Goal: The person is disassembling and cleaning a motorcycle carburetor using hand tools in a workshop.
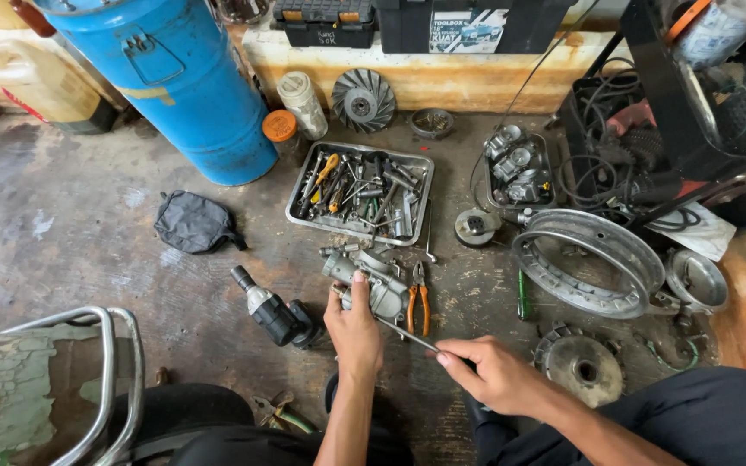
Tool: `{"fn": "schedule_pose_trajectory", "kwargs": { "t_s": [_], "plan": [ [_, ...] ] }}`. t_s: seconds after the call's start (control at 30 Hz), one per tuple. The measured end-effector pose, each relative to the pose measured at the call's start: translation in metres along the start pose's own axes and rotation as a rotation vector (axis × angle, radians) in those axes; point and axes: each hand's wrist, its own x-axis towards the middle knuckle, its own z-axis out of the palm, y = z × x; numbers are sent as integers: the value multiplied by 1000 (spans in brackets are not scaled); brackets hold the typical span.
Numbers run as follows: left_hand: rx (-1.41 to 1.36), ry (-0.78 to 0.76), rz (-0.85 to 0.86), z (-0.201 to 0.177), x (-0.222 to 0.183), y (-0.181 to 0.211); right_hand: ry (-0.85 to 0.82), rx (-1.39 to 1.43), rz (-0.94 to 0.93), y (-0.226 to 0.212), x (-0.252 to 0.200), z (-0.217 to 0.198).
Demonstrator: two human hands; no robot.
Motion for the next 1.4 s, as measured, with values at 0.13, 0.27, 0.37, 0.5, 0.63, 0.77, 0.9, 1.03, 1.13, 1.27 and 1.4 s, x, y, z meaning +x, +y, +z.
{"fn": "schedule_pose_trajectory", "kwargs": {
  "t_s": [0.13, 0.27, 0.37, 0.5, 0.63, 0.77, 0.9, 1.03, 1.13, 1.27, 1.4],
  "plan": [
    [103, 22, 37, 1, -3, 4, 72, -98, -99, -1, 0, 3],
    [104, 60, 49, 1, -5, 4, 174, -372, -152, 12, 0, 9],
    [88, 57, 69, 1, -1, 4, 226, -515, -238, 48, 9, 22],
    [25, 24, 96, 5, -6, 14, 240, -573, -225, 55, 18, 15],
    [-37, -25, 45, 8, -8, 18, 118, -429, -50, 30, 12, 0],
    [-116, -29, -68, 6, -3, 12, -31, -290, 105, 32, 11, -7],
    [-272, -60, -279, 6, -3, 24, 41, -425, -10, 48, 15, -4],
    [-295, -86, -261, 4, 1, 16, 50, -457, 49, 54, 20, -5],
    [-301, -116, -231, 1, 6, 6, 0, -332, 96, 45, 18, -10],
    [-462, -128, -236, -1, 11, -2, 0, -370, 73, 37, 15, -13],
    [-470, -135, -220, -2, 15, -10, 44, -451, 77, 45, 17, -10]
  ]
}}
